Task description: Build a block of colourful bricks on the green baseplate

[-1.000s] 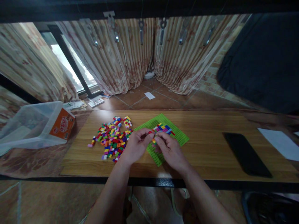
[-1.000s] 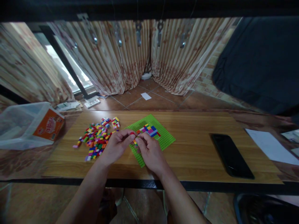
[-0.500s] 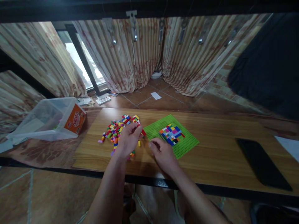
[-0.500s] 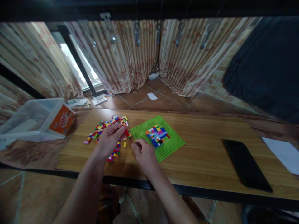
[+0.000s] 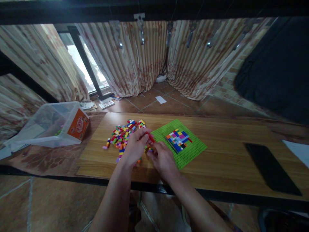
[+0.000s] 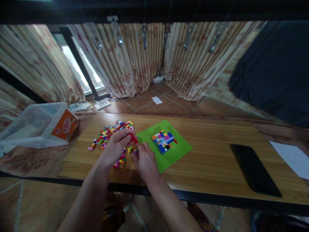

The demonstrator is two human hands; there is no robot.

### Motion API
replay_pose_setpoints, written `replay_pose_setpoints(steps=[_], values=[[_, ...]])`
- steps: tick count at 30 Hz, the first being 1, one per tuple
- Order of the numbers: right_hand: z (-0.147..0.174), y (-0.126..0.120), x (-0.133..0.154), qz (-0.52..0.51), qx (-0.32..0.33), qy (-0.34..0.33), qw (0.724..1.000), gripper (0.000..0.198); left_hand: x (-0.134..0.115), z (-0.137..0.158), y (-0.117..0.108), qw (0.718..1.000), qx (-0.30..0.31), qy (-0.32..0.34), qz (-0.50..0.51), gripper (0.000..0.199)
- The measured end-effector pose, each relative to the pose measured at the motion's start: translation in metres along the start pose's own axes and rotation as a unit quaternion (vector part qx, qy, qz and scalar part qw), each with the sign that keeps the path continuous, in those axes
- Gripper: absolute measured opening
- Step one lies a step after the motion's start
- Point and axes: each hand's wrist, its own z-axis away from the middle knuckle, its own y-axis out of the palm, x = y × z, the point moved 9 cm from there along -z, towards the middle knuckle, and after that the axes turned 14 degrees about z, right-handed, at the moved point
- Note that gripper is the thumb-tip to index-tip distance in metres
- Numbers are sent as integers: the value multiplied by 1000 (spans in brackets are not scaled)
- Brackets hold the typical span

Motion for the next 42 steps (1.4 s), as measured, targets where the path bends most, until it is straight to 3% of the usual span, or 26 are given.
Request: replay_pose_setpoints(steps=[6, 10, 14, 20, 25, 28, 36, 42], values=[[8, -34, -20, -99, -53, 81, 990, 24, -3, 3, 15, 998, 52, -7, 39, 16], [13, -39, -38, -256, -54, 122, 958, 28, -2, 9, 36, 993, 115, -20, 29, 17], [14, -50, -61, -321, -60, 161, 931, 24, 5, 14, 56, 988, 150, -14, 18, 16], [16, -71, -98, -292, -18, 155, 944, 21, 24, 19, 87, 981, 190, 11, -31, 17], [18, -97, -124, -131, -59, 106, 984, 15, 25, 19, 94, 973, 128, 75, -175, 15], [14, -110, -126, -75, -89, 55, 992, 13, 23, 17, 93, 962, 92, 87, -240, 17], [-2, -98, -138, -81, -71, 36, 994, 14, 24, 13, 95, 944, 53, 98, -309, 21], [-7, -99, -141, -97, -96, 49, 989, 14, 27, 14, 102, 927, 54, 115, -352, 33]])
